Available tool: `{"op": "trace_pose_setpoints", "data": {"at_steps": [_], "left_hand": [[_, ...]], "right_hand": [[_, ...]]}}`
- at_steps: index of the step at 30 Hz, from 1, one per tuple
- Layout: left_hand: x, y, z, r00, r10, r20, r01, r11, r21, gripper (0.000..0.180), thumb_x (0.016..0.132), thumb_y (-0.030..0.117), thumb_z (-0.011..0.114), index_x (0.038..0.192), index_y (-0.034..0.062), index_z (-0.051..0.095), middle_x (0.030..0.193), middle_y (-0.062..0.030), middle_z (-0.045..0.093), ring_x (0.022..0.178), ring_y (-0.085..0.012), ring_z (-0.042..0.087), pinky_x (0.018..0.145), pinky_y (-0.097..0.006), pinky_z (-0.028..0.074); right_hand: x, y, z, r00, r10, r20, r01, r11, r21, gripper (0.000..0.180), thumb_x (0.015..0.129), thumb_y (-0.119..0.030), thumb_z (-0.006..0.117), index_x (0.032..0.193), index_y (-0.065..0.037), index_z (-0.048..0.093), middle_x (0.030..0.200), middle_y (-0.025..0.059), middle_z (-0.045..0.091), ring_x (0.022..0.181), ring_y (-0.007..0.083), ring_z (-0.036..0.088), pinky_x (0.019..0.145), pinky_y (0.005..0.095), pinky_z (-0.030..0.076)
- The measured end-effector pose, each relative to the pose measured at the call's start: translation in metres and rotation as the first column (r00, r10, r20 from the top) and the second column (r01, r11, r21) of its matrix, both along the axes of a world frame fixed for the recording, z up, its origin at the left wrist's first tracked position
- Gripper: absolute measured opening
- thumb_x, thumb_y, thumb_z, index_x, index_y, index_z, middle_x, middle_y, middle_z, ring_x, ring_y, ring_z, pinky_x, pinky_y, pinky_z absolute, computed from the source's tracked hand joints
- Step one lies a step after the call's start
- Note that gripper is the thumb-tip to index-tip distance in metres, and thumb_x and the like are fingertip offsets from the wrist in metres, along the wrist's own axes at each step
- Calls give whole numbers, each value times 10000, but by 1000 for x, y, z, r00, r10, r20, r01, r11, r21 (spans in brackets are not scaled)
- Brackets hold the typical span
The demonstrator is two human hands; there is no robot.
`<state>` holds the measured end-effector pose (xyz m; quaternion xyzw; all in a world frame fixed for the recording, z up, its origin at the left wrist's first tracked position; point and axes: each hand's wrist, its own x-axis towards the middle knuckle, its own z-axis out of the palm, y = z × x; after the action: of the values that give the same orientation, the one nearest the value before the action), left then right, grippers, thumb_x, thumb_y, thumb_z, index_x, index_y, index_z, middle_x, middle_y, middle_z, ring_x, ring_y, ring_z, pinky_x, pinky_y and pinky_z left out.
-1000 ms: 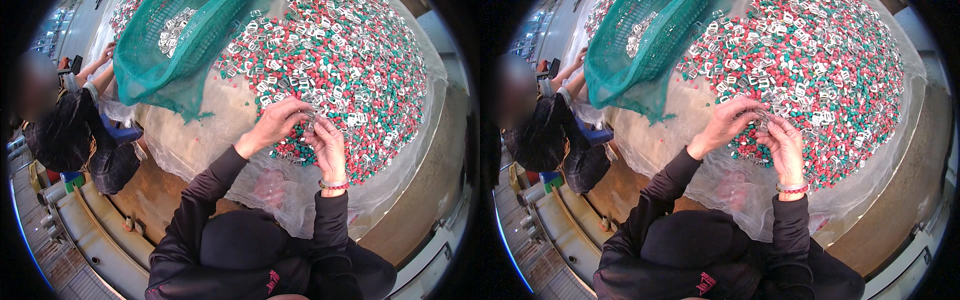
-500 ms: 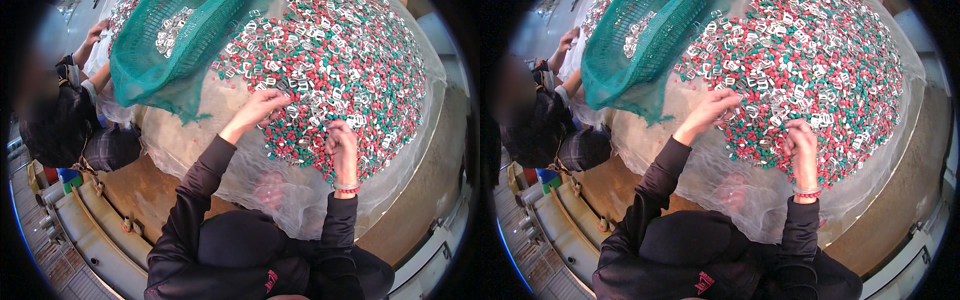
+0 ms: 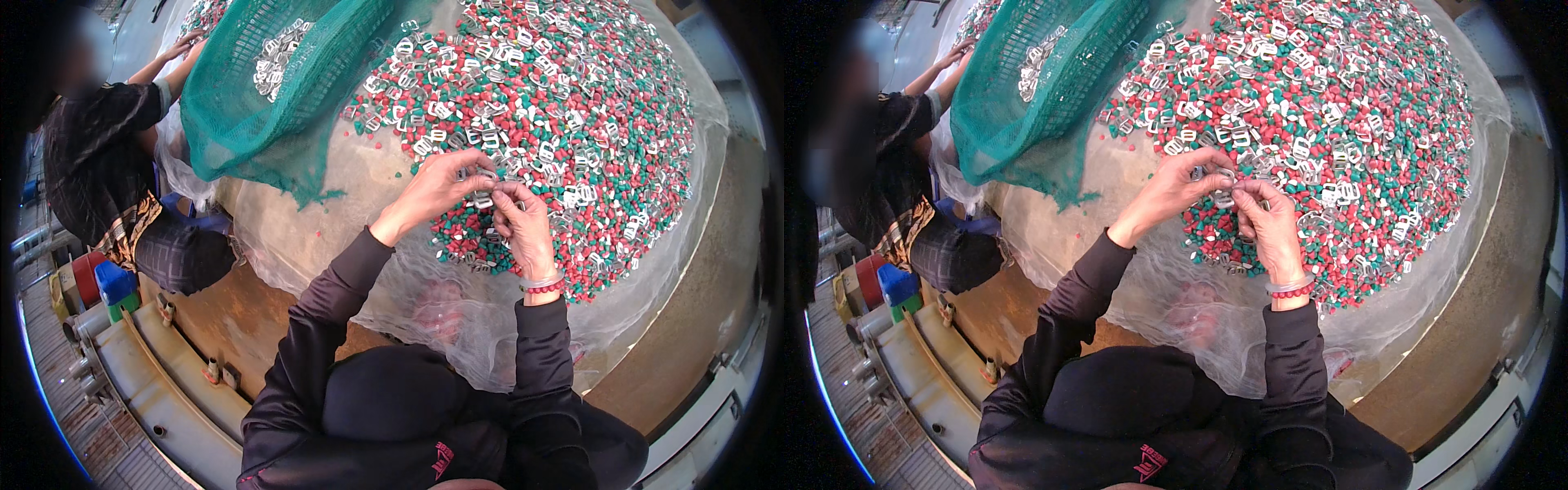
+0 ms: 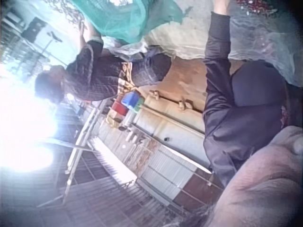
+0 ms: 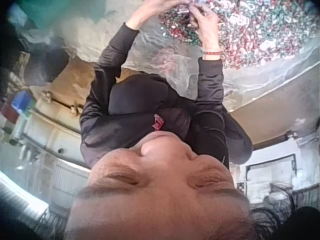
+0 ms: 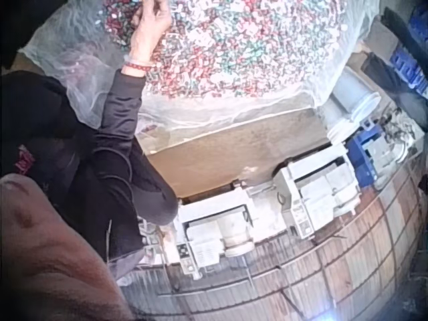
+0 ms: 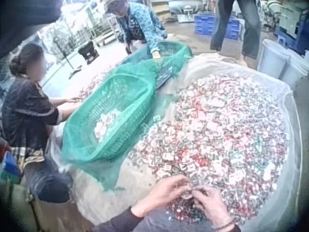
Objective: The person sits on the floor and sorts a large pile of red, green, and white plastic bottle caps by hand. They pick up individual caps and place them into a green mesh basket. Other workers are visible nearby performing similar sorting tasks.
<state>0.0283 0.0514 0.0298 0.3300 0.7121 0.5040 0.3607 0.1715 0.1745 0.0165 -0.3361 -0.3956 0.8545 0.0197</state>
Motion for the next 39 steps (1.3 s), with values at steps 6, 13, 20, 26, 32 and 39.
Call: {"op": "trace_pose_setpoints", "data": {"at_steps": [6, 13, 20, 26, 32, 39], "left_hand": [[21, 4, 2, 950, 262, 169, -271, 962, 34, 259, 895, 115, 675, 1140, 46, 624, 866, 7, 623, 634, -20, 534, 516, -188, 418], [19, 1, 8, 985, 163, 64, -169, 979, 112, 291, 912, 29, 614, 1202, 33, 594, 924, -31, 628, 699, -80, 589, 564, -238, 488], [20, -7, -3, 931, -107, -349, 151, 983, 101, 271, 830, -38, 612, 1080, 65, 637, 944, -96, 647, 902, -277, 645, 735, -364, 517], [36, -18, -10, 983, 10, -186, 28, 979, 202, 243, 850, -17, 619, 1082, 54, 634, 968, -91, 654, 886, -246, 644, 769, -340, 506], [18, -30, -16, 975, 197, 99, -210, 965, 156, 180, 925, 58, 579, 1100, 57, 621, 941, -47, 627, 810, -182, 603, 683, -297, 498], [-31, -71, -25, 410, -166, 897, -440, 825, 354, 274, 989, 321, 533, 912, 58, 553, 935, -35, 552, 766, -107, 560, 443, -217, 428]], "right_hand": [[-3, -14, 7, 981, -163, -107, 140, 971, -192, 303, 911, -59, 636, 1185, 37, 547, 925, 87, 661, 799, 176, 672, 682, 268, 557], [-1, -9, 0, 943, -333, -11, 326, 928, -180, 297, 904, -70, 650, 1170, 29, 563, 900, 78, 667, 724, 148, 642, 611, 228, 497], [11, 0, 8, 995, -92, 31, 87, 989, 123, 140, 905, -74, 648, 1007, 23, 650, 750, 52, 645, 519, 68, 512, 485, 198, 406], [15, 3, 18, 977, 44, 211, -97, 963, 252, 134, 897, -60, 639, 995, 27, 664, 698, 44, 632, 522, 62, 524, 458, 196, 374], [31, 5, 37, 957, 196, -214, -231, 960, -155, 149, 905, -104, 611, 894, 42, 641, 685, 88, 591, 523, 113, 539, 401, 195, 351], [36, 27, 44, 954, -54, -295, -18, 972, -234, 213, 957, -230, 587, 921, -38, 502, 784, 61, 510, 659, 106, 515, 367, 179, 305]]}}
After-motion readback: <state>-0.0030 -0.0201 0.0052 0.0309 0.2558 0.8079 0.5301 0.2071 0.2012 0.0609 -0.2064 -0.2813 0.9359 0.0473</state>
